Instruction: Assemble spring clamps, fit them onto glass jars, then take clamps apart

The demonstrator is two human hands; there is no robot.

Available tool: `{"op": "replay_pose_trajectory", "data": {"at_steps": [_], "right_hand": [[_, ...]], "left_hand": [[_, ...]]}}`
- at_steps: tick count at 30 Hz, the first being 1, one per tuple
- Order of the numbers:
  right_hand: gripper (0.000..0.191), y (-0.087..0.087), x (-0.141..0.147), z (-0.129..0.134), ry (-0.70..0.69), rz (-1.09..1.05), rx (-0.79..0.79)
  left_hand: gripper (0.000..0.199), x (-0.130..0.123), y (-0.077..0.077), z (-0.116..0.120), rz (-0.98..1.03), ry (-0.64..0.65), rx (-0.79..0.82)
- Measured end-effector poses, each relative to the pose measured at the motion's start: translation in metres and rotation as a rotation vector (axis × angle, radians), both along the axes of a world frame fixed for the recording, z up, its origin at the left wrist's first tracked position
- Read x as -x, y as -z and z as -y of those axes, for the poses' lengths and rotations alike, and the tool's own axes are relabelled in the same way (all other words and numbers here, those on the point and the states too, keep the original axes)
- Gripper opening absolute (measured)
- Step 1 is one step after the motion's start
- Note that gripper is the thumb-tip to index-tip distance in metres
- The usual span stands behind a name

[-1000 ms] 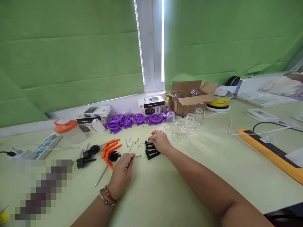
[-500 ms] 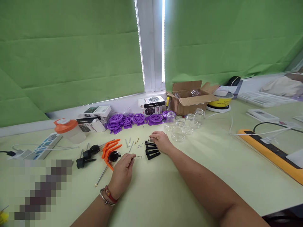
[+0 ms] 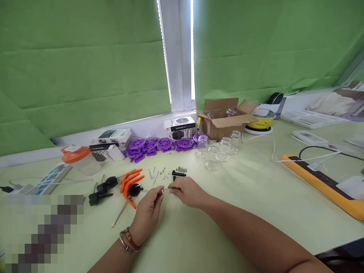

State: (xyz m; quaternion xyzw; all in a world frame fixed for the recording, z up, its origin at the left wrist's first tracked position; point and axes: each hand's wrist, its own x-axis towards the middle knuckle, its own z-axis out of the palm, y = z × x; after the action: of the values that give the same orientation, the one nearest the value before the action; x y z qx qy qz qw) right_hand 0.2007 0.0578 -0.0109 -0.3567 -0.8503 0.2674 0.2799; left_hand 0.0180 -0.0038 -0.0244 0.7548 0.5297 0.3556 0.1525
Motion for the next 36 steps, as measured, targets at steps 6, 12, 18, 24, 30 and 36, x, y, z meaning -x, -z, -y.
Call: {"op": "replay_pose_trajectory", "data": {"at_steps": [6, 12, 18, 24, 30, 36], "right_hand": [[0.023, 0.018, -0.023, -0.058, 0.564, 0.128, -0.091], [0.024, 0.036, -0.023, -0.07, 0.558, 0.255, -0.066], [0.026, 0.028, -0.023, -0.079, 0.486, 0.239, -0.067], [0.024, 0.007, 0.013, -0.1, 0.23, 0.233, -0.068], [0.02, -0.005, 0.074, -0.121, 0.114, 0.315, 0.0], [0.014, -0.006, 0.101, -0.132, 0.137, 0.439, 0.047]], "left_hand": [[0.031, 0.001, -0.001, 0.0, -0.032, -0.046, 0.063], [0.03, 0.001, -0.005, 0.0, -0.069, -0.033, 0.071], [0.03, 0.002, -0.004, 0.0, -0.072, -0.033, 0.064], [0.03, 0.001, -0.005, 0.001, -0.098, -0.028, 0.039], [0.031, 0.002, -0.008, 0.001, -0.123, -0.012, 0.037], [0.031, 0.005, -0.008, 0.001, -0.143, -0.011, -0.018]]}}
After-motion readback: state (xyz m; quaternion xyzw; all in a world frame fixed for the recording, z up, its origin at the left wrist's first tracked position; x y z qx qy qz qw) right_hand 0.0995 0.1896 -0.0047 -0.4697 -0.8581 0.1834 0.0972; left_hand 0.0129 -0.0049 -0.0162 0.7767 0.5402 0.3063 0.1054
